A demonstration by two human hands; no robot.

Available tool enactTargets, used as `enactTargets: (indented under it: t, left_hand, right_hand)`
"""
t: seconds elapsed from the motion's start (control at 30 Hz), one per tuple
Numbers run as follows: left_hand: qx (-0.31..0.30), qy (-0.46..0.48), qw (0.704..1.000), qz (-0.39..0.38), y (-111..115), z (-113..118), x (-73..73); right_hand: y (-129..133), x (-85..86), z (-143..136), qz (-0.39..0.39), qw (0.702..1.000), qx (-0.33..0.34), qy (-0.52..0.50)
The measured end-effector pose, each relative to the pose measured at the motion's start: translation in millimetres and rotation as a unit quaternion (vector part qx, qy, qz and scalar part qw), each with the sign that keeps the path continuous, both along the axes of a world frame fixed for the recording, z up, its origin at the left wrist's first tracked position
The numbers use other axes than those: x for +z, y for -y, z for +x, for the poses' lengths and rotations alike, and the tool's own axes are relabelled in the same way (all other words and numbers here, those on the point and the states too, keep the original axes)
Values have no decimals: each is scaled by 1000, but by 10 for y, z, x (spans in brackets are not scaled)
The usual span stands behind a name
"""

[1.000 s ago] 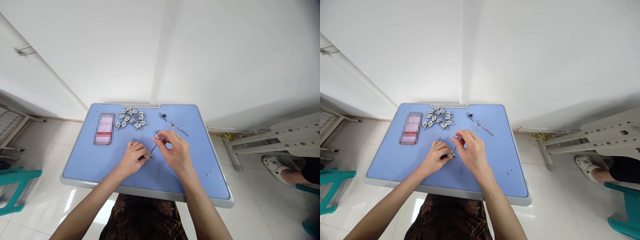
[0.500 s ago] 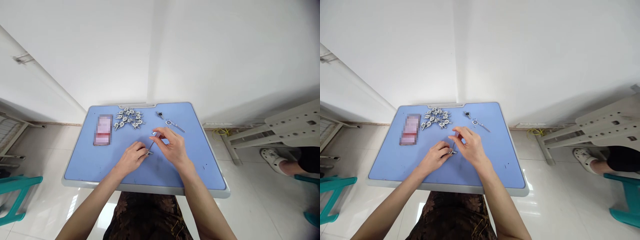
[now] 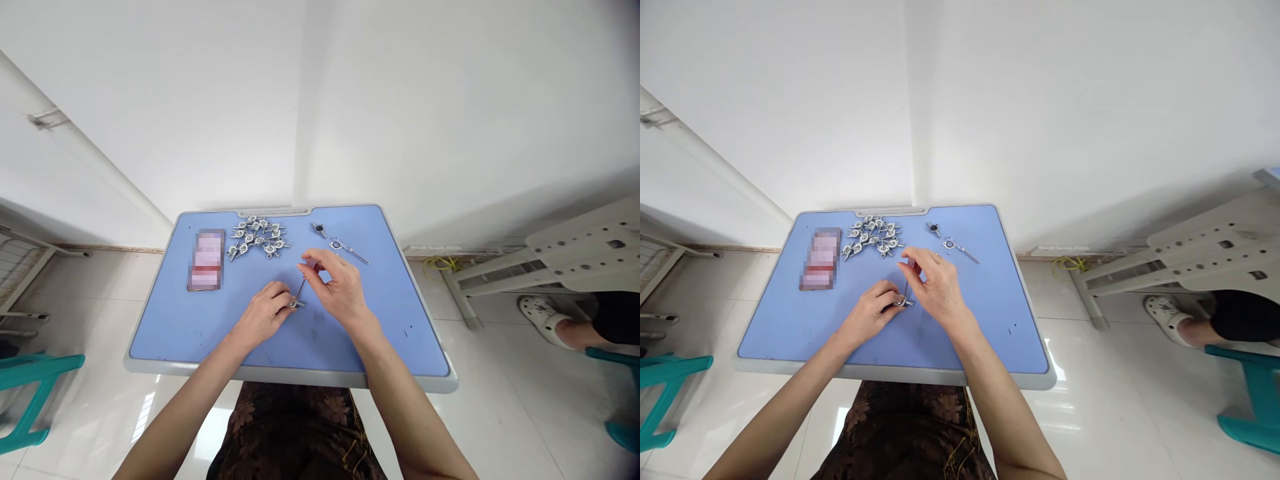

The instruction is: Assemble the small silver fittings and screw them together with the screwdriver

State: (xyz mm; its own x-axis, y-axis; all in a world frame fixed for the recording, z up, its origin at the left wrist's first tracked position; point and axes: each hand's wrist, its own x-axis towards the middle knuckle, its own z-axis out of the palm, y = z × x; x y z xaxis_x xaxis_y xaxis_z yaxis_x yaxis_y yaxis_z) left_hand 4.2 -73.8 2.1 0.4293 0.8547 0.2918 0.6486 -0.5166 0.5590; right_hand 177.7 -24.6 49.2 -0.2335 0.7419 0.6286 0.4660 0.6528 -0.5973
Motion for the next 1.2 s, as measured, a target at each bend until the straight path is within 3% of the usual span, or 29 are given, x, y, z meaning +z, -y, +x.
enactTargets:
  t: [0.1, 0.27, 0.37, 0.57, 0.77, 0.97, 1.2]
  left_hand:
    - [0, 10, 1000, -3, -11, 1, -13]
    - [9, 26, 1000, 6, -21, 10, -21]
    - [19, 29, 999, 6, -30, 17, -21]
    - [23, 48, 999, 6, -59, 33, -32]
    - [27, 51, 998, -3, -58, 36, -26]
    - [21, 61, 998, -2, -66, 19, -48]
    - [17, 47, 999, 7, -70, 6, -78]
  right_hand:
    - [-11, -15, -17, 6, 1000, -1, 10]
    - [-4, -30, 44, -16, 996, 87, -11]
    - [-5, -49, 92, -41, 994, 103, -24]
    - [-33, -81, 60, -53, 993, 101, -20]
    - [-55, -65, -4, -48, 998, 21, -22]
    - [-13, -79, -73, -99, 988, 97, -62]
    - [-26, -100, -154, -117, 989, 45, -73]
